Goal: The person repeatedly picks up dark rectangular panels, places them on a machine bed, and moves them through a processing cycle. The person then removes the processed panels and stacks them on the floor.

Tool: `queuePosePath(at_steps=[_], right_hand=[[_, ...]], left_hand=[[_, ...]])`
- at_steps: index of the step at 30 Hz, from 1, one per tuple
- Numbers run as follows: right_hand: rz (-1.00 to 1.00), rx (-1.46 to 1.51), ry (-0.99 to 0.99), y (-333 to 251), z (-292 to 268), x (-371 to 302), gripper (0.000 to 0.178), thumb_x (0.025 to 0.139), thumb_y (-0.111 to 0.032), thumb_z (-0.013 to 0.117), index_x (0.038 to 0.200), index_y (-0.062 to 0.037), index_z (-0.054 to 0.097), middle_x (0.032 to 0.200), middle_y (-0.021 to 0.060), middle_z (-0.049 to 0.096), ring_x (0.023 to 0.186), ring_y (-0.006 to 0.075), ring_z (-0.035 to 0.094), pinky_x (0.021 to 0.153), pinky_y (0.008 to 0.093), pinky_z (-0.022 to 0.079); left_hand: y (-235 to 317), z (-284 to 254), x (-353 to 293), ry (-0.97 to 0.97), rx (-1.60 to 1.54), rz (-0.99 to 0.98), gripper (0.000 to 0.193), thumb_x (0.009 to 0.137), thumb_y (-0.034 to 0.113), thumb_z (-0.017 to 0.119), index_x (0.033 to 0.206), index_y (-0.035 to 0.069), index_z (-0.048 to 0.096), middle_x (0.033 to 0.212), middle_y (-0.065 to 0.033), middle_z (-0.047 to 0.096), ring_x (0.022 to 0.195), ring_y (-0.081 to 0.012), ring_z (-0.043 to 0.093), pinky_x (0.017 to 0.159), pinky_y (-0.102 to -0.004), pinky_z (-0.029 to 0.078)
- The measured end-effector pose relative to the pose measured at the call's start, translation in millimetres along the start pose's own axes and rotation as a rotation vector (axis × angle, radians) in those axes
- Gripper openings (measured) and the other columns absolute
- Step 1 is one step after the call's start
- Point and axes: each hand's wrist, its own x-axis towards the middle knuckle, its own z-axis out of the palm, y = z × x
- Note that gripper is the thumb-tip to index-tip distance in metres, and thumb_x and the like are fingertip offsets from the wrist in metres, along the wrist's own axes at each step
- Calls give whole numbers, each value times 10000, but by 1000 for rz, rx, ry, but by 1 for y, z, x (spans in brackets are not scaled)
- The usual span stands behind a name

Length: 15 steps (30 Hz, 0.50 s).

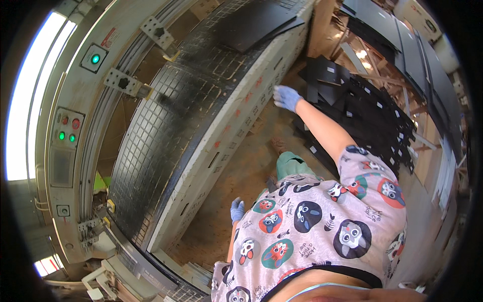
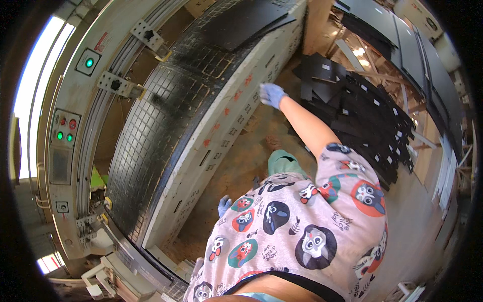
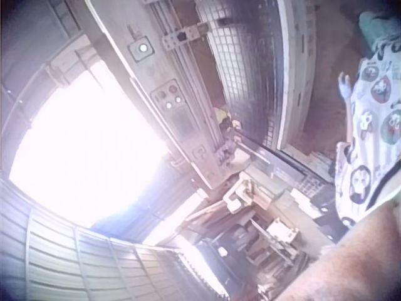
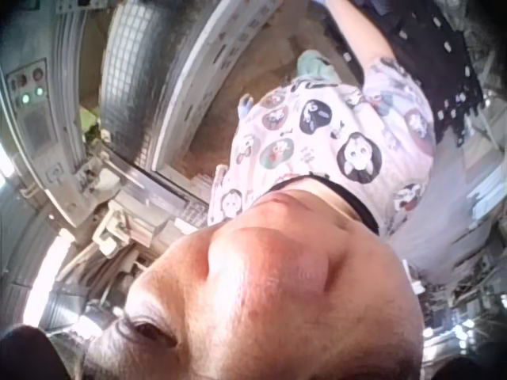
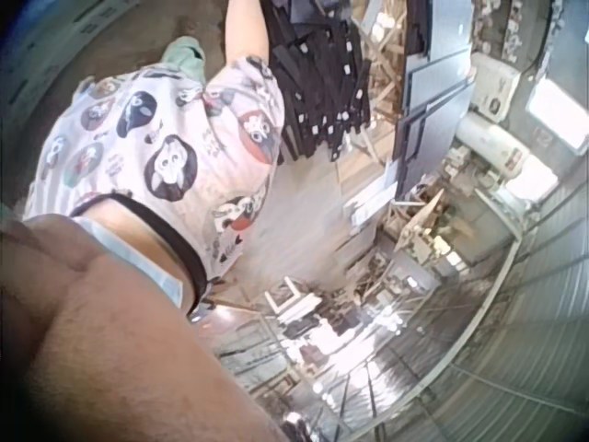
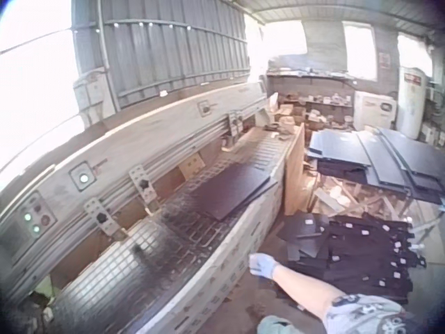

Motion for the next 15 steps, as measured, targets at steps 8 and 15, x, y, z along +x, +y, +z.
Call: queuePosePath(at_steps=[8, 15], right_hand=[[-110, 134, 330, -71, 95, 168, 576, 771, -365, 710, 1247, -128, 488, 1297, 155, 432, 1034, 301, 529, 741, 430, 511], [-64, 259, 550, -75, 67, 194, 436, 814, -293, 677, 1129, -22, 546, 1139, 160, 550, 978, 299, 569, 753, 425, 508]], left_hand=[[-9, 7, -57, 304, -252, -118, 355, 863, 26, 557, 1213, -7, 505, 1185, -143, 553, 1067, -207, 526, 937, -311, 410], [-26, 8, -89, 324, -388, -190, 331, 860, 47, 570, 1184, -4, 525, 1149, -132, 573, 1044, -207, 534, 934, -314, 405]])
